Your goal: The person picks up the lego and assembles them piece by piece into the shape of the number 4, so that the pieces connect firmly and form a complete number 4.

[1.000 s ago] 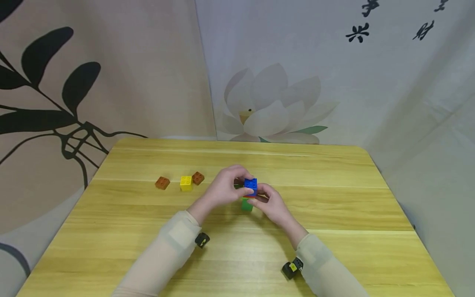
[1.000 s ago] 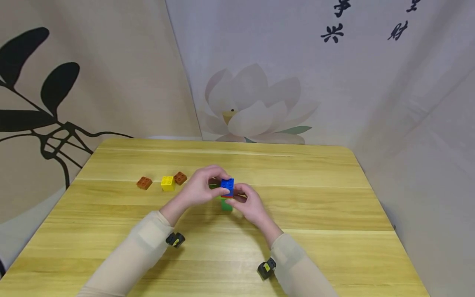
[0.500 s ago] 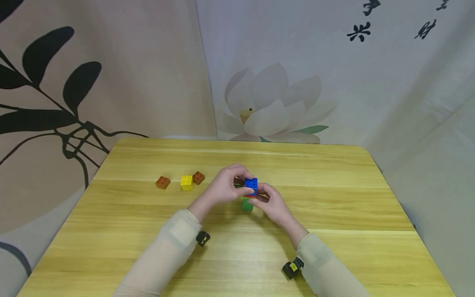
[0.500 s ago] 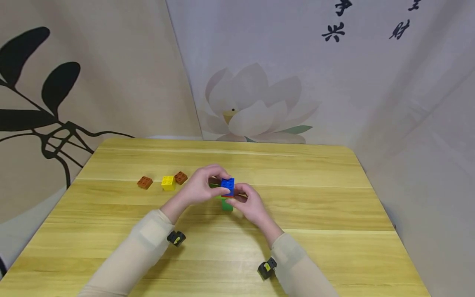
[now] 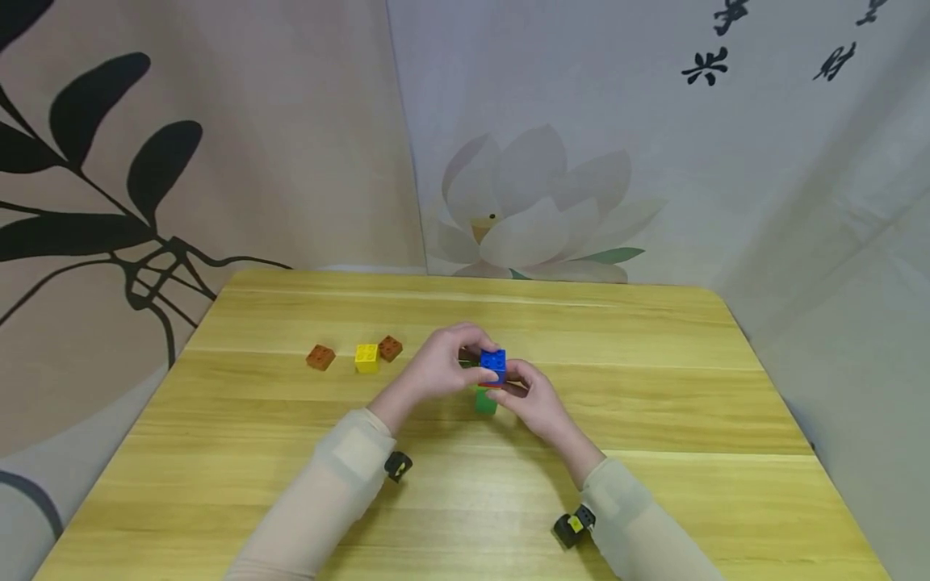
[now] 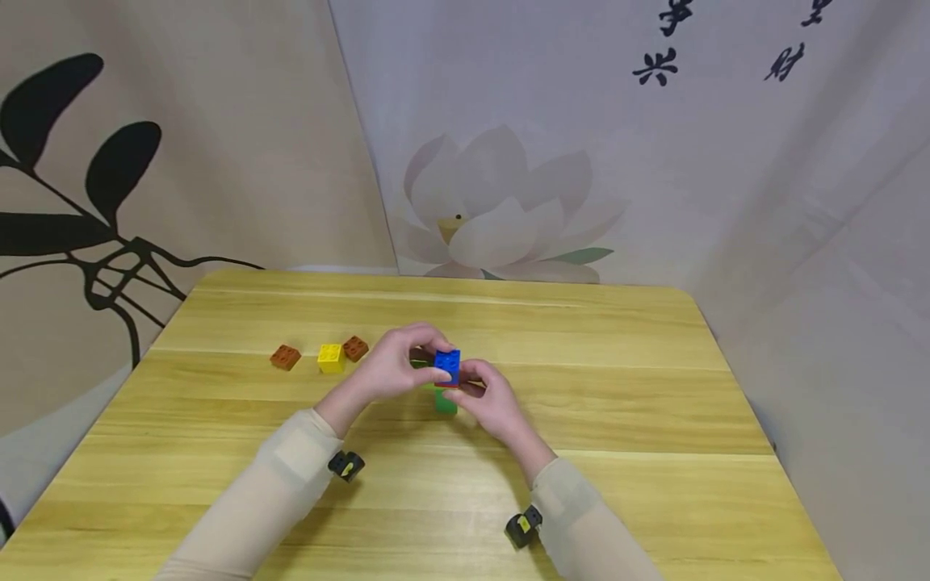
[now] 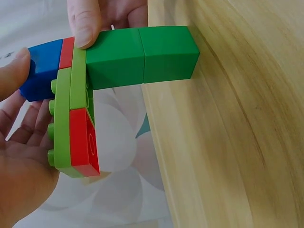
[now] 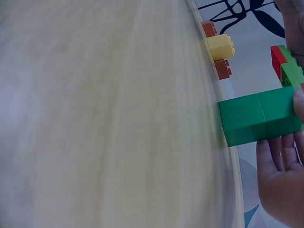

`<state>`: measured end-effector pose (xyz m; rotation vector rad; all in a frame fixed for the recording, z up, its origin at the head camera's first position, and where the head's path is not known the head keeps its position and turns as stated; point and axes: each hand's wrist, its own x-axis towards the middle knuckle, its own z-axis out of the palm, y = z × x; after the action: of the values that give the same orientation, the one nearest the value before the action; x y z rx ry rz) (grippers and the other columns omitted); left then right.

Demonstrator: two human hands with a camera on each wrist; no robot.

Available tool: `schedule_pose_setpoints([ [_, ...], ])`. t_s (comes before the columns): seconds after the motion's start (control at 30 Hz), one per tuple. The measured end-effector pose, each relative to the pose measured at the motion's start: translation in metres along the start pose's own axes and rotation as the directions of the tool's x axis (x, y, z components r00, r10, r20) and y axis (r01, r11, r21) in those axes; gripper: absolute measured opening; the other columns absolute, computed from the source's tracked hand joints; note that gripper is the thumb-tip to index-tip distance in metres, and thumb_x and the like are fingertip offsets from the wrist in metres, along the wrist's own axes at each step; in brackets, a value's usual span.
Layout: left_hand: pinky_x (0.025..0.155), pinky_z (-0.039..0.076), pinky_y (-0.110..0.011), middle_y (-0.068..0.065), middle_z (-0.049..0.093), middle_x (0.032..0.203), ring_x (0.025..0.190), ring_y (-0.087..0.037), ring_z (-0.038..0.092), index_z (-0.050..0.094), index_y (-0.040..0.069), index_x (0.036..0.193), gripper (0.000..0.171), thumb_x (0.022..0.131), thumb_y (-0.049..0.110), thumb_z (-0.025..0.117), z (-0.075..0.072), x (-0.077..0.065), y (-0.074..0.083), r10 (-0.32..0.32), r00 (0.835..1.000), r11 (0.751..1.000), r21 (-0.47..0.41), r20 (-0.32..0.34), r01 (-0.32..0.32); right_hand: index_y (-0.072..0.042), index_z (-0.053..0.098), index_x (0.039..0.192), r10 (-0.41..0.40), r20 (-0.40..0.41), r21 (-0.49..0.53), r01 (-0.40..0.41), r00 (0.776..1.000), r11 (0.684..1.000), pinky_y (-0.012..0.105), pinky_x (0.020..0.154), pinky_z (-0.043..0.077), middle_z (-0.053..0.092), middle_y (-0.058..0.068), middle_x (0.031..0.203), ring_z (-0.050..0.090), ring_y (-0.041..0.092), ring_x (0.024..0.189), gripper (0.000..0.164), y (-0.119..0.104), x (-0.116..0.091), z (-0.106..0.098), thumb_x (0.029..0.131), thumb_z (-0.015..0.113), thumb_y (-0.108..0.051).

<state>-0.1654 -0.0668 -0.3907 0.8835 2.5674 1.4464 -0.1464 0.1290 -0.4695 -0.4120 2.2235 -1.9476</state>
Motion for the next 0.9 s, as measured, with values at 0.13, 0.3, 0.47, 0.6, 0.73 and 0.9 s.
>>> schedule_pose_setpoints([
  [0.13, 0.085, 0.055, -0.027, -0.002, 0.064, 0.1, 0.09, -0.015, 0.064, 0.07, 0.005, 0.106, 0.025, 0.083, 0.006, 0.08, 0.0, 0.0, -0.001, -0.002, 1.0, 1.0, -0.004, 0.004, 0.002, 0.006, 0.059, 0.122, 0.0, -0.001, 0.0, 0.0, 1.0, 1.0, 0.032, 0.099, 0.049, 0.06, 0.018, 0.119, 0.057, 0.033, 0.116, 0.034, 0.0, -0.001, 0.0, 0.091, 0.071, -0.003],
  [0.3, 0.086, 0.055, -0.029, -0.002, 0.064, 0.1, 0.092, -0.016, 0.064, 0.07, 0.004, 0.108, 0.025, 0.085, 0.005, 0.078, 0.0, -0.001, -0.002, 0.003, 1.0, 1.0, -0.008, 0.006, -0.003, 0.005, 0.06, 0.12, 0.006, 0.002, 0.006, -0.006, 1.0, 1.0, 0.033, 0.099, 0.049, 0.06, 0.018, 0.118, 0.057, 0.032, 0.115, 0.033, 0.0, 0.0, 0.0, 0.09, 0.072, -0.002],
  [0.47, 0.086, 0.056, -0.031, -0.003, 0.065, 0.101, 0.093, -0.016, 0.064, 0.07, 0.004, 0.109, 0.026, 0.084, 0.006, 0.079, 0.0, -0.002, -0.002, 0.021, 1.0, 1.0, 0.002, 0.003, -0.021, 0.005, 0.06, 0.119, 0.009, 0.005, 0.003, -0.009, 1.0, 1.0, 0.034, 0.099, 0.049, 0.06, 0.017, 0.118, 0.057, 0.032, 0.115, 0.032, -0.001, 0.0, 0.0, 0.09, 0.072, -0.003],
  [0.6, 0.086, 0.055, -0.029, -0.003, 0.066, 0.102, 0.093, -0.016, 0.065, 0.07, 0.003, 0.111, 0.029, 0.084, 0.007, 0.08, -0.002, -0.002, -0.003, 0.048, 0.999, 0.999, 0.008, 0.006, -0.048, 0.005, 0.06, 0.119, 0.009, 0.005, 0.004, -0.009, 1.0, 1.0, 0.034, 0.1, 0.049, 0.06, 0.017, 0.117, 0.057, 0.032, 0.115, 0.032, 0.0, 0.001, 0.0, 0.09, 0.072, -0.004],
  [0.73, 0.089, 0.054, -0.031, -0.004, 0.068, 0.107, 0.097, -0.018, 0.065, 0.068, 0.004, 0.119, 0.035, 0.086, 0.011, 0.079, -0.005, -0.005, -0.004, 0.041, 0.999, 0.999, -0.011, 0.002, -0.041, 0.004, 0.06, 0.121, -0.001, 0.011, -0.002, 0.001, 1.0, 1.0, 0.036, 0.101, 0.047, 0.06, 0.017, 0.119, 0.057, 0.032, 0.116, 0.034, -0.001, -0.001, -0.001, 0.091, 0.071, -0.004],
  [0.9, 0.09, 0.054, -0.041, -0.007, 0.07, 0.109, 0.099, -0.023, 0.066, 0.067, 0.006, 0.123, 0.038, 0.087, 0.014, 0.078, -0.012, -0.012, -0.007, 0.022, 0.998, 0.999, -0.049, -0.054, -0.024, 0.003, 0.059, 0.123, 0.012, 0.005, -0.031, -0.012, 1.0, 0.999, 0.038, 0.103, 0.046, 0.061, 0.016, 0.119, 0.058, 0.031, 0.116, 0.035, -0.002, -0.001, 0.0, 0.091, 0.071, -0.004],
])
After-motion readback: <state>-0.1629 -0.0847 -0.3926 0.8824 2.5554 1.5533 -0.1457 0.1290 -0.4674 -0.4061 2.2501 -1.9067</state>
